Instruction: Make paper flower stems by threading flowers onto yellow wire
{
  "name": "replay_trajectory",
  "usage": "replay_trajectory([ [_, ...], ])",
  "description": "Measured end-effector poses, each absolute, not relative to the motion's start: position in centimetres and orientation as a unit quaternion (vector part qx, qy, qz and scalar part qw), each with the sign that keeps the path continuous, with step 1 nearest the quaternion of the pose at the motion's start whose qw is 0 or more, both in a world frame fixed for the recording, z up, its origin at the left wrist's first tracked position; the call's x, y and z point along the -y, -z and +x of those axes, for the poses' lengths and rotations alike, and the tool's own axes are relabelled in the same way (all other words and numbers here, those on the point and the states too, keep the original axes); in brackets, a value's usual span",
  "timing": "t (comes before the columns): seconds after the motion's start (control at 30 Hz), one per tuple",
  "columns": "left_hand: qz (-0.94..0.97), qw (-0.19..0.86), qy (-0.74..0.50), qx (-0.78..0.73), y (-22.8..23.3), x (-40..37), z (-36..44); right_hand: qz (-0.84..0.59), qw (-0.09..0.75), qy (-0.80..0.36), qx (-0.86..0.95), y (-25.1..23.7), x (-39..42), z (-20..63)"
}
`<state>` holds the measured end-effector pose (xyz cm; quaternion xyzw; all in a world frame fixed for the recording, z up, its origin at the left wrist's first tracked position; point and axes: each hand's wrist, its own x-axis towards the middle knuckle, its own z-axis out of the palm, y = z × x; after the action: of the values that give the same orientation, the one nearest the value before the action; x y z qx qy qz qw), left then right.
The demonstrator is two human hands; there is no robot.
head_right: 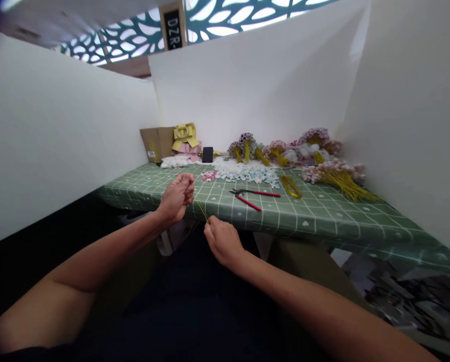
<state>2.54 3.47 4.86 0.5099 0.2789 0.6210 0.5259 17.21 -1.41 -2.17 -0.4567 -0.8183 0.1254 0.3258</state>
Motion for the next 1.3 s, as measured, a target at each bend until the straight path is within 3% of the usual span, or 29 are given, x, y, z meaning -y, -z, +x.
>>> replay_trajectory([
  [1.3,0.566,0.5,-0.61,-0.239,-5.7,-3.9,1.5,-0.417,0.339,-0.133,0.833,3.8,-0.2,18.4],
])
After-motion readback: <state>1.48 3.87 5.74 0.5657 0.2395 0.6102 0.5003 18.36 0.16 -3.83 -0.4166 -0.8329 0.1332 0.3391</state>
